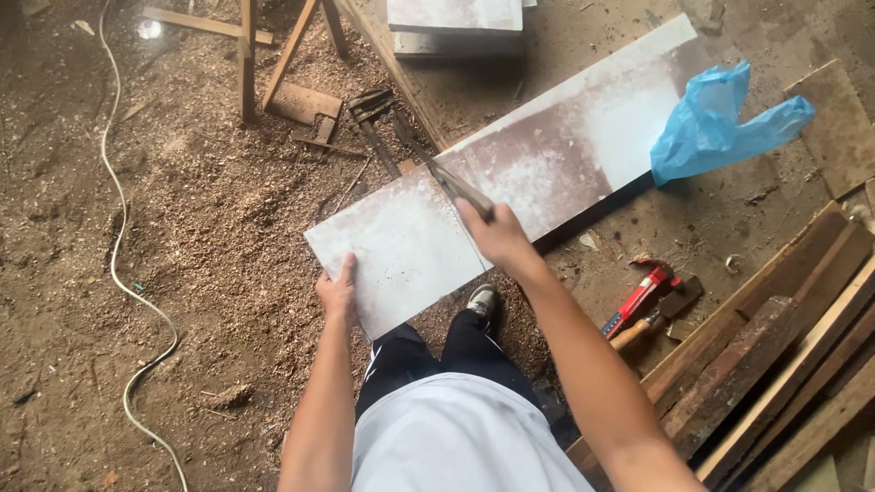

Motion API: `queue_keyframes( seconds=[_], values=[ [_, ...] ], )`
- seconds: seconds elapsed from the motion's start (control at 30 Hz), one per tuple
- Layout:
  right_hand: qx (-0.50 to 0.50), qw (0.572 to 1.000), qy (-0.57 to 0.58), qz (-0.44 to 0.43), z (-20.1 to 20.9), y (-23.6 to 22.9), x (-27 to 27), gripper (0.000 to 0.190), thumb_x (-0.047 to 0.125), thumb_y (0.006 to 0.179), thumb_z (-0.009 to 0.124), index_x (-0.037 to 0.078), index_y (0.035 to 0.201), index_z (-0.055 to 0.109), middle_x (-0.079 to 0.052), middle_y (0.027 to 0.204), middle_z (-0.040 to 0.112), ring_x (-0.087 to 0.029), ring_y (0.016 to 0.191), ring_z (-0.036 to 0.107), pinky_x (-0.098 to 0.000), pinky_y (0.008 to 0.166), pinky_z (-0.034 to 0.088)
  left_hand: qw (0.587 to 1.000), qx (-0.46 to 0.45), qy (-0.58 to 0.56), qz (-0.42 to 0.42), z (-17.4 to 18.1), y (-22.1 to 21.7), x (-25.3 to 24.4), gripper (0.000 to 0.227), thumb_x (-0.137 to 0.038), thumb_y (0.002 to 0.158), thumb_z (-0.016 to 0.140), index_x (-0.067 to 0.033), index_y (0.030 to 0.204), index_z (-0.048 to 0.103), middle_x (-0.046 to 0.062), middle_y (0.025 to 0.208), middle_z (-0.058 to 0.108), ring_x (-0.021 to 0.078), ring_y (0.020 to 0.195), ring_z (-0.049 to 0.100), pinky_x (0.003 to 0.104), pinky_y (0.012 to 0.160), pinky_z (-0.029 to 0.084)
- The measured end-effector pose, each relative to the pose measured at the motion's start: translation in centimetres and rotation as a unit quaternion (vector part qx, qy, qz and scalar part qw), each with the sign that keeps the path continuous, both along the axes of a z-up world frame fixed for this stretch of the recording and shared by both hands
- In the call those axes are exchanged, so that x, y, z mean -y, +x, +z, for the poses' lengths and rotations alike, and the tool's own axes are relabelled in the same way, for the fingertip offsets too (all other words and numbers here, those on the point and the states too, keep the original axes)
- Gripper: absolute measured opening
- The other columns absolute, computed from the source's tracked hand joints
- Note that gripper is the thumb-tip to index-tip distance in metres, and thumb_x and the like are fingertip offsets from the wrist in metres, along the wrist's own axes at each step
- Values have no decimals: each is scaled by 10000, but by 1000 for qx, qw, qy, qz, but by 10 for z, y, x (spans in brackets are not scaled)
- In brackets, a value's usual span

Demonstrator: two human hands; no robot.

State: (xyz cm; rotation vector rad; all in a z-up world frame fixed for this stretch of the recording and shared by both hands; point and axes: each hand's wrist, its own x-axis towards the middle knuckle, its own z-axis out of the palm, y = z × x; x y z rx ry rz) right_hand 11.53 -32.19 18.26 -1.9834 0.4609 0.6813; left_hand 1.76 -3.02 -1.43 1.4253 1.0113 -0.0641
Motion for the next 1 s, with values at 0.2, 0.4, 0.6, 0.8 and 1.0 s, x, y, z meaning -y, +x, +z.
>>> queue_keyframes(
  seconds=[0.2, 0.4, 0.6, 0.8, 1.0],
  values=[
    [109, 994, -8, 23, -38, 72, -58, 480, 441, 998, 590, 26, 760, 611, -33, 605, 566, -138, 524, 519, -336, 499, 423, 999, 32, -2, 25, -2, -1, 7, 540, -342, 818, 841, 33, 1177, 695, 124, 1102, 758, 215, 950, 723, 334, 843, 571],
    [119, 989, -48, 68, 24, -34, -6, 448, 447, 966, 580, 30, 819, 651, -12, 582, 591, -134, 528, 573, -348, 482, 459, 999, 27, -10, 23, -3, 2, 7, 511, -331, 829, 831, 25, 1172, 704, 115, 1099, 758, 214, 956, 720, 328, 844, 574],
    [37, 998, -36, 44, 45, -90, 16, 413, 443, 999, 516, 83, 829, 627, 4, 563, 502, -126, 475, 491, -323, 429, 431, 999, 46, 0, 18, -12, 1, 1, 523, -341, 826, 838, 23, 1167, 682, 125, 1097, 744, 222, 960, 716, 334, 860, 579],
    [160, 986, -35, 38, -46, 28, -46, 495, 449, 986, 601, 4, 771, 623, -128, 630, 631, -236, 578, 634, -404, 587, 483, 1000, 14, -15, 10, -21, -2, 1, 538, -355, 841, 825, 35, 1179, 672, 135, 1102, 743, 222, 959, 720, 345, 869, 589],
    [138, 988, -51, 56, -16, 26, -41, 528, 464, 981, 578, 6, 719, 611, -137, 604, 622, -261, 566, 640, -419, 563, 486, 999, 28, -30, 18, -22, -4, -3, 546, -342, 843, 825, 35, 1208, 671, 134, 1129, 743, 216, 954, 708, 352, 865, 572]
  ],
)
